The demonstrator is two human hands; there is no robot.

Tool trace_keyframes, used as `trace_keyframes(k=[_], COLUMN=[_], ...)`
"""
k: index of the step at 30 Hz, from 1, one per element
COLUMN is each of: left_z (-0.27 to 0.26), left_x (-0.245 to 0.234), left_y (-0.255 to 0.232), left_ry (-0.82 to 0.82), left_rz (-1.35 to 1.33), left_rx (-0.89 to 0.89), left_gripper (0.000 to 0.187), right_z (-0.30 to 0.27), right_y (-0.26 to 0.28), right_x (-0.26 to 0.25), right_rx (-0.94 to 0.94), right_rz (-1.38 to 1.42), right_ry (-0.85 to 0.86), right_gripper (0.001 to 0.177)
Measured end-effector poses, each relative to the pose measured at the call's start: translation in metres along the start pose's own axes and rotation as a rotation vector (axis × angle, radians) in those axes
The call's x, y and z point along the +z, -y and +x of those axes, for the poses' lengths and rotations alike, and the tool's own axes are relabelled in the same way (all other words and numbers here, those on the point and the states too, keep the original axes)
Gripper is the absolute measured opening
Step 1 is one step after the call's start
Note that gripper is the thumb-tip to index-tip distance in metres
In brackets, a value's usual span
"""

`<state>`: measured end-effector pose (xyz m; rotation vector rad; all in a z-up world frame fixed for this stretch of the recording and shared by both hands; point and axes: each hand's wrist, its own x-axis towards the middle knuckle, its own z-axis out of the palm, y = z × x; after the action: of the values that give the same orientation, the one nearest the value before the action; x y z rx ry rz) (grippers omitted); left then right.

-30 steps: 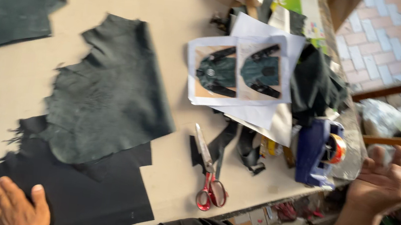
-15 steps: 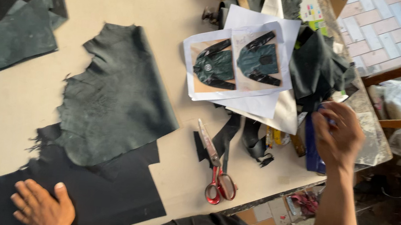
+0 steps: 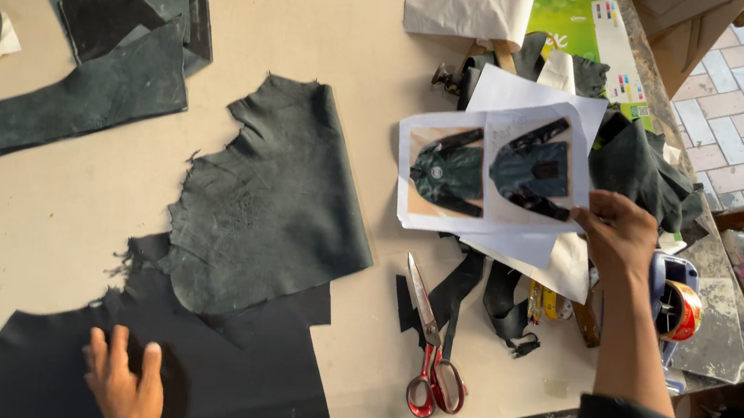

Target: The person smooths a large piece of black leather on a work table, places a paper pattern on it, traces the pattern with chalk, and cuts the leather along the traced lines using shears. The cut leather pieces remain on the table.

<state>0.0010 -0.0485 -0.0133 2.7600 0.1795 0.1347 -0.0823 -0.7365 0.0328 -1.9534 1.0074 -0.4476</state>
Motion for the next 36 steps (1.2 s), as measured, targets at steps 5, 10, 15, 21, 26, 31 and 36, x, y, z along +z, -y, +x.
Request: trace_keyframes(k=[5,10,15,21,26,31,36], left_z=[-0.045,-0.103,-0.134,-0.177,-0.167,-0.096,-0.03], left_x=[0.009,0.051,0.067,0.121,0.147,0.102,0.025], left_y=[-0.065,-0.113,-0.074,-0.029,0.022,0.062,0.016], left_ry=[0.833,1.61,1.494,1.102,0.914,0.72,0.209], left_rz=[-1.974,-2.247,-2.466,-2.532,-2.127,-1.312,-0.631], left_rx=[-0.098,-0.156,-0.124,-0.307,-0.707,-0.763,-0.1], left_gripper=[0.079,0.087,0.091,0.08,0.06,0.043,0.032], right_z=[-0.047,-0.096,-0.131,-0.126,-0.112,-0.139,-0.103], right_y=[-0.017,-0.046,-0.067,-0.065,-0.028,0.02,0.035], right_x=[-0.019,-0.026,-0.042,-0.035,0.026,0.059,0.024], right_rx=[0.139,0.193,0.247,0.31,0.398,0.419,-0.075], right_rz=[0.602,1.061,1.116,1.124,1.255,0.639,0.024], right_ry=[-0.011,-0.058,-0.093,-0.082,-0.069,0.375,-0.022], right_gripper=[0.017,0.012,0.02,0.019,0.013,0.022,0.03])
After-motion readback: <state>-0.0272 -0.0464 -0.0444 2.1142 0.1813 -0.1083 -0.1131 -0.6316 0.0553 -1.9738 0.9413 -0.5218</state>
